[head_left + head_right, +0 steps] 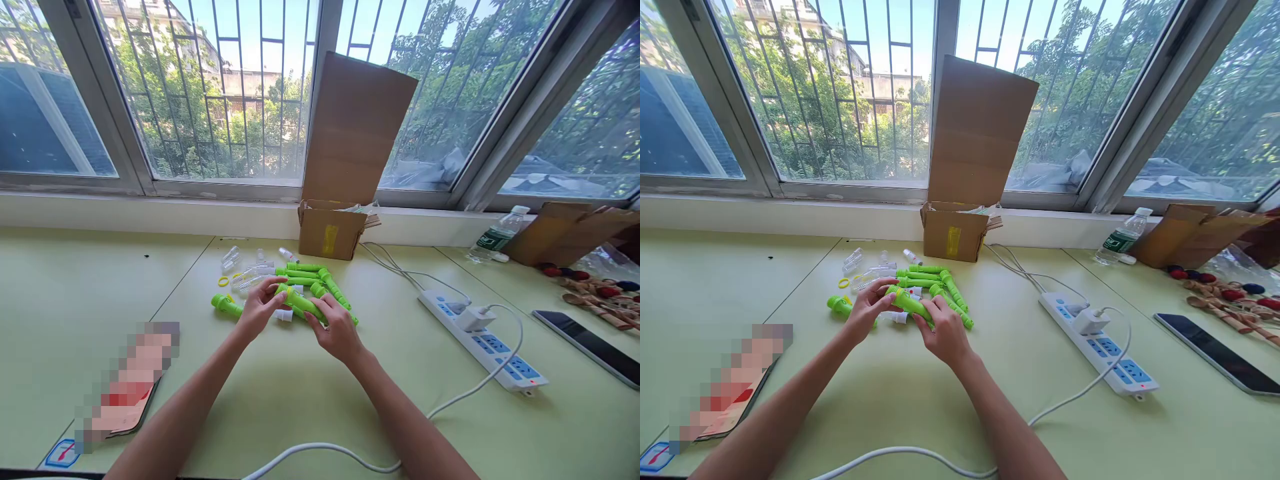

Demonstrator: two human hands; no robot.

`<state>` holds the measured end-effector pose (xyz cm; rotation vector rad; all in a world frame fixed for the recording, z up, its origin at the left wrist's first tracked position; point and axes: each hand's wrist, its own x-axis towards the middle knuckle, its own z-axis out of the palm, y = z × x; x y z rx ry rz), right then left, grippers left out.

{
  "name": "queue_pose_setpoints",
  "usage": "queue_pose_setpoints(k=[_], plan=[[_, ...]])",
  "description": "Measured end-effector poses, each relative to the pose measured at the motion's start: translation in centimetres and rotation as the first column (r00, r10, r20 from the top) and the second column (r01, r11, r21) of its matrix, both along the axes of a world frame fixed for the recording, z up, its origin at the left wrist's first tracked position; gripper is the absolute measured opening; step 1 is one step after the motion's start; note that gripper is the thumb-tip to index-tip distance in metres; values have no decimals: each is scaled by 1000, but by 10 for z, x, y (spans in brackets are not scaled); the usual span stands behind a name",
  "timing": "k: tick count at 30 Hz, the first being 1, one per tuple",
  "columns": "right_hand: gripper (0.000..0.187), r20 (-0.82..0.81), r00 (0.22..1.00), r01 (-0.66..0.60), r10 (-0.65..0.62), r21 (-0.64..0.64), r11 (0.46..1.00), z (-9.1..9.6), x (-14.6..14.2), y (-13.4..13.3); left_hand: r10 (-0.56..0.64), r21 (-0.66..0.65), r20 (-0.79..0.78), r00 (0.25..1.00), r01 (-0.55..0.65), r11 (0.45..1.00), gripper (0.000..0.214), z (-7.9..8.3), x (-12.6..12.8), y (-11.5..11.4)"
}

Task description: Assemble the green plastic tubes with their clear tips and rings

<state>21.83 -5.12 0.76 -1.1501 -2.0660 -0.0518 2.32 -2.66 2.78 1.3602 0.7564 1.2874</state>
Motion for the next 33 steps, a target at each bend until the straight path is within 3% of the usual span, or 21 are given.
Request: queue_pose_setpoints(k=[9,22,25,33], plan=[[20,-48,999,-27,26,-13,1000,-5,1,2,1,12,-33,999,-1,1000,40,1,1,-1],[30,61,990,123,-129,97,988,-8,5,7,60,13,-73,996,-59,998,43,-10,8,-4],[23,84,984,154,-160,79,985,-9,8,8,48,34,-96,994,-45,998,41,-10,7,-5],[26,85,996,20,-19,-19,1000,-4,7,5,17,65,-97,995,-11,998,37,-11,6,-6]])
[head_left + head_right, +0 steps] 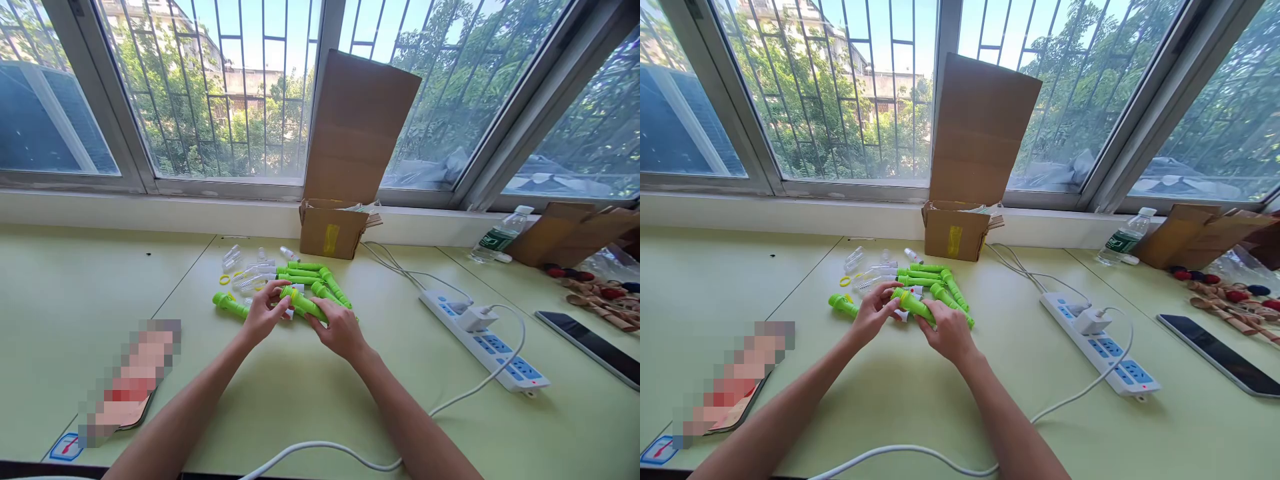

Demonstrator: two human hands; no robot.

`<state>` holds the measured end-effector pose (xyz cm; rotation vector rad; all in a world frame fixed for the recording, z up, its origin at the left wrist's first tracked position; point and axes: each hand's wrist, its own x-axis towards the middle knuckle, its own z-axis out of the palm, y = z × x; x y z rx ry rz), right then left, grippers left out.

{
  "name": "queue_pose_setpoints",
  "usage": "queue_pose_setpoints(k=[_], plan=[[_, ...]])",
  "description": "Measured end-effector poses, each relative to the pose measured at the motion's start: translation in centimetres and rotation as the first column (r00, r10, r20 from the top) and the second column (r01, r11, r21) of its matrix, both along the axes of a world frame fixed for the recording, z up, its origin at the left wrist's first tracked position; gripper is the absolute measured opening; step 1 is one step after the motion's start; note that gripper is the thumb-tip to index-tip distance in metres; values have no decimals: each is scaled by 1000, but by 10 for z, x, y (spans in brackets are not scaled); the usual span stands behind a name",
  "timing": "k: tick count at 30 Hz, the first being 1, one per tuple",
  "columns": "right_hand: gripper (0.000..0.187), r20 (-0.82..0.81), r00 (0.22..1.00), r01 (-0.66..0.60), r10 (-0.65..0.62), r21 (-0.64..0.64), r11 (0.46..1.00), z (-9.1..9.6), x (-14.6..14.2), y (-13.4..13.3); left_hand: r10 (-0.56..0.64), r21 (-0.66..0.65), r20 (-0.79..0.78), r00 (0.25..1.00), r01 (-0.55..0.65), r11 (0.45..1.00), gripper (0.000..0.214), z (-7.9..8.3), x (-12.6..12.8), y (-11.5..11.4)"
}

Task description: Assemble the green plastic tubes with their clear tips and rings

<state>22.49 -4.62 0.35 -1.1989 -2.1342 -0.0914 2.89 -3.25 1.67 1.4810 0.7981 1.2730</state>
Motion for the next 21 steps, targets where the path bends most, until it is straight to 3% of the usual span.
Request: queue_pose_setpoints(k=[6,14,21], plan=[[22,-19,1000,-14,14,7,1000,2,-1,-2,15,21,5,1000,-15,1000,37,-1,3,-1],[19,-18,995,98,-98,-4,995,-7,2,3,12,-2,13,1000,-12,1000,42,-2,5,-1],[24,8,1000,8,-8,-11,1000,-9,3,3,32,2,-10,999,-32,999,42,-5,6,1]])
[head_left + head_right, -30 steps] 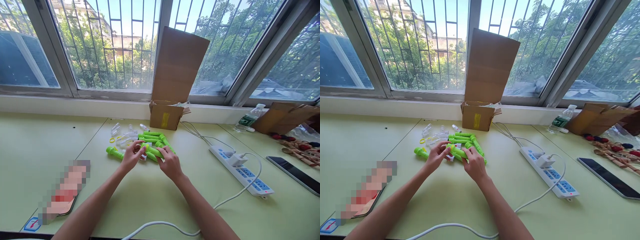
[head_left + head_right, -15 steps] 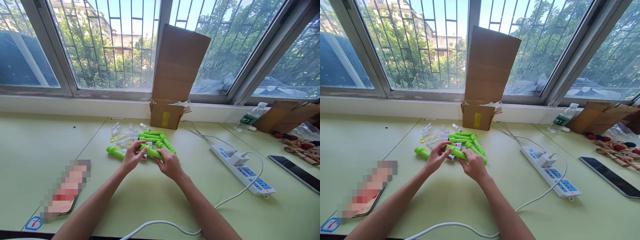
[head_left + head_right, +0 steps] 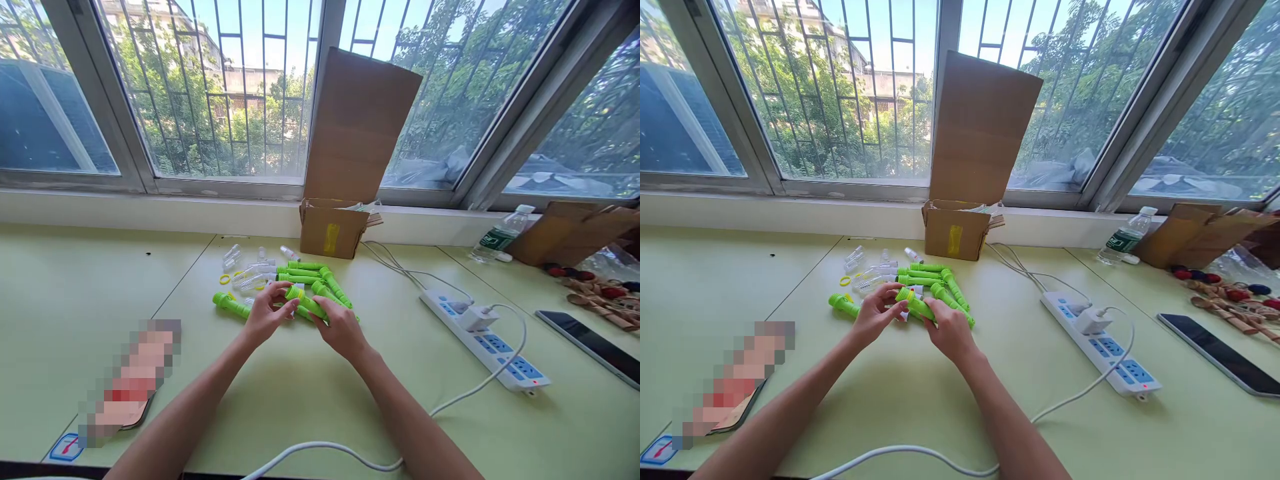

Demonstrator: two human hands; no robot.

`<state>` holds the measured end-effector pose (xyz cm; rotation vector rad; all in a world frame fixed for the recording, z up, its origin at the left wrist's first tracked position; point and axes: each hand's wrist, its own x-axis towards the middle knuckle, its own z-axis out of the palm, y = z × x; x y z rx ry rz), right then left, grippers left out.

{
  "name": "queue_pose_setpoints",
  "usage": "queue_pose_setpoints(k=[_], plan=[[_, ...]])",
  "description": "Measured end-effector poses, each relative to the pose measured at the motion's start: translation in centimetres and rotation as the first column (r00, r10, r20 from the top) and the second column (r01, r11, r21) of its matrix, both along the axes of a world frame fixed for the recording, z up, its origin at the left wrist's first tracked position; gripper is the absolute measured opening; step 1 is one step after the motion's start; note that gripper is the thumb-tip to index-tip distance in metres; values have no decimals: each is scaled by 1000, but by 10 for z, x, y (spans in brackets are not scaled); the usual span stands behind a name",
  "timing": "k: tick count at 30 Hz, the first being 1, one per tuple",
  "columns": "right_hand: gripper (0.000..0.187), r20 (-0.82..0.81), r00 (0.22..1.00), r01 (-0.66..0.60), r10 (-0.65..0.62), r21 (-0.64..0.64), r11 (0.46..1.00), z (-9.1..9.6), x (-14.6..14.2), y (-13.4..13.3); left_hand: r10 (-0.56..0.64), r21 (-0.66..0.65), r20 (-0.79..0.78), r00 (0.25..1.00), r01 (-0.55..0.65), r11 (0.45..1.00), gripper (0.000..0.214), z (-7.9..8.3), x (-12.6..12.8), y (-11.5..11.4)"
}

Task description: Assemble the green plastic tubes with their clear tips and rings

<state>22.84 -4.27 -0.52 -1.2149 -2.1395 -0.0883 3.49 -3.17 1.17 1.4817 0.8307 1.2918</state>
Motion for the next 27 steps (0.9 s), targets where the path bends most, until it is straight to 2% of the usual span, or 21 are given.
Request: queue_pose_setpoints(k=[8,11,15,17,19,22,24,27], plan=[[27,-35,999,-7,4,-69,998,4,0,-1,82,101,-137,987,-68,993,38,-3,-2,0],[25,-11,999,36,-38,-112,993,4,3,1,172,173,-185,968,-140,975,32,-5,-6,4],[23,22,993,120,-118,-159,980,1,11,5,397,320,-233,888,-316,893,22,-9,-15,16],[23,26,987,163,-161,-165,973,0,13,8,482,423,-283,829,-344,839,19,-12,-20,21],[24,35,979,202,-199,-174,964,0,15,9,539,524,-364,760,-311,793,23,-12,-24,23],[25,56,966,257,-251,-197,946,-1,17,11,558,640,-526,642,-134,757,29,-10,-25,19],[27,69,954,301,-293,-205,931,-1,18,12,549,669,-612,569,2,743,27,-7,-22,13],[30,92,935,354,-342,-215,910,0,18,12,528,656,-700,480,143,741,19,0,-17,4]])
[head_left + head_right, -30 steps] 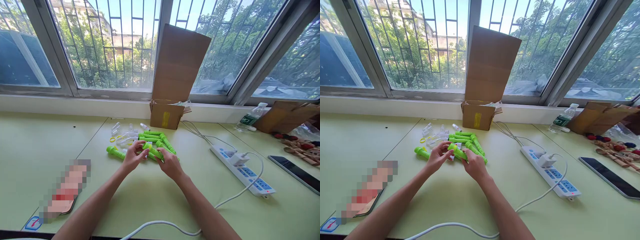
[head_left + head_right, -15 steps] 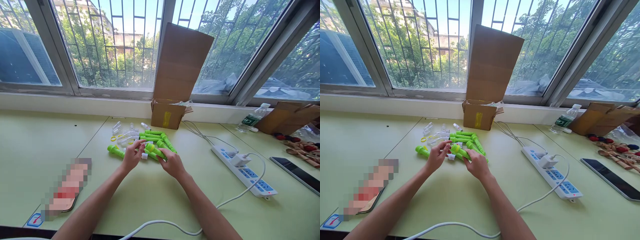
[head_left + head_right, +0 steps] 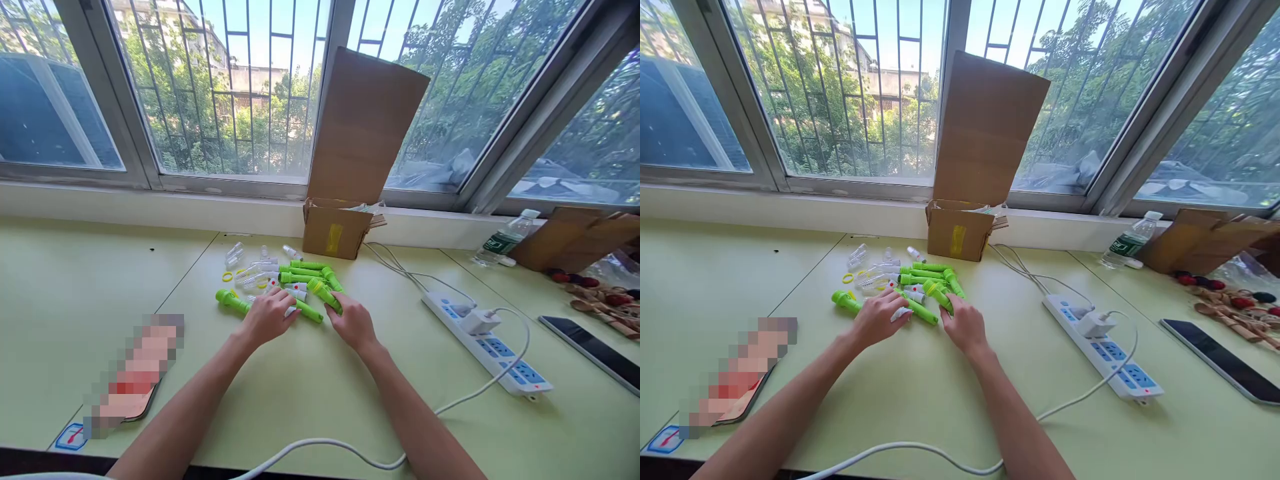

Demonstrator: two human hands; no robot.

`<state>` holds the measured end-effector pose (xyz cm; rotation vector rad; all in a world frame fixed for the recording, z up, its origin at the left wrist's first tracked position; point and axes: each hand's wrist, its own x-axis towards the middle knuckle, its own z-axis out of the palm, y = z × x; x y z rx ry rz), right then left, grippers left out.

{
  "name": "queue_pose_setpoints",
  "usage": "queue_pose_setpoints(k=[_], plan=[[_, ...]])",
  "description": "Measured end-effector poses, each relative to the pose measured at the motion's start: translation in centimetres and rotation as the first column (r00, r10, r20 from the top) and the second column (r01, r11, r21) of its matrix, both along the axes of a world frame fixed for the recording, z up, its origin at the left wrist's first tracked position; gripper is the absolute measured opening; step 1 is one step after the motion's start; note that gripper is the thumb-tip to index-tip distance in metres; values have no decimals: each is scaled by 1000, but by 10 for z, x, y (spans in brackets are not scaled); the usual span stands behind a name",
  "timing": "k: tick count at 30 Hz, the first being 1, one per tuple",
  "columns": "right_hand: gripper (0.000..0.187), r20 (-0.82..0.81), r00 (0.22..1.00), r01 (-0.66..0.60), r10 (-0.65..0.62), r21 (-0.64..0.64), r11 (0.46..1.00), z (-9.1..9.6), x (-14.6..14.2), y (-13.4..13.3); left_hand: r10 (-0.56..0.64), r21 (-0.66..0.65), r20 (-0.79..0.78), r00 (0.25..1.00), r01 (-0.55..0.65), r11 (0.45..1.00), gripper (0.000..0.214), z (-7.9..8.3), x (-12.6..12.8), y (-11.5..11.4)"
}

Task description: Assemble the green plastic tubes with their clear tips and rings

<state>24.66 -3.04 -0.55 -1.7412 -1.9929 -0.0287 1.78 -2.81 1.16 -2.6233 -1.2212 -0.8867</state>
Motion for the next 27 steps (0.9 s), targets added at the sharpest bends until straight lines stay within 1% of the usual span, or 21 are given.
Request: queue_pose_setpoints(k=[3,5,7,11,13,15,18,20,23,27], plan=[[32,14,1000,19,-19,-23,1000,1,0,0,-42,-39,-100,994,38,999,17,5,1,-5],[32,20,1000,24,-24,-34,999,2,0,-1,-46,-70,-136,990,37,997,18,6,0,-6],[33,23,999,29,-28,-42,999,2,0,-1,-36,-97,-166,986,20,995,25,4,-3,-4],[34,22,999,39,-38,-39,998,2,0,-1,-19,-125,-210,978,-7,992,46,-4,-8,2],[34,20,999,37,-36,-36,999,2,0,-1,-23,-132,-197,980,-3,991,48,-7,-9,6],[34,18,999,31,-31,-26,999,1,1,-1,-37,-133,-161,986,16,991,44,-7,-10,7],[34,17,1000,23,-23,-7,1000,1,1,-1,-66,-115,-107,992,53,992,34,-4,-9,6],[34,18,1000,20,-19,-8,1000,1,1,-1,-70,-105,-73,995,62,993,31,0,-8,3],[34,17,1000,17,-17,-14,1000,1,1,0,-40,-98,-26,999,38,994,31,3,-7,1],[35,20,1000,18,-18,-18,1000,0,1,0,2,-43,30,1000,0,999,25,1,-8,5]])
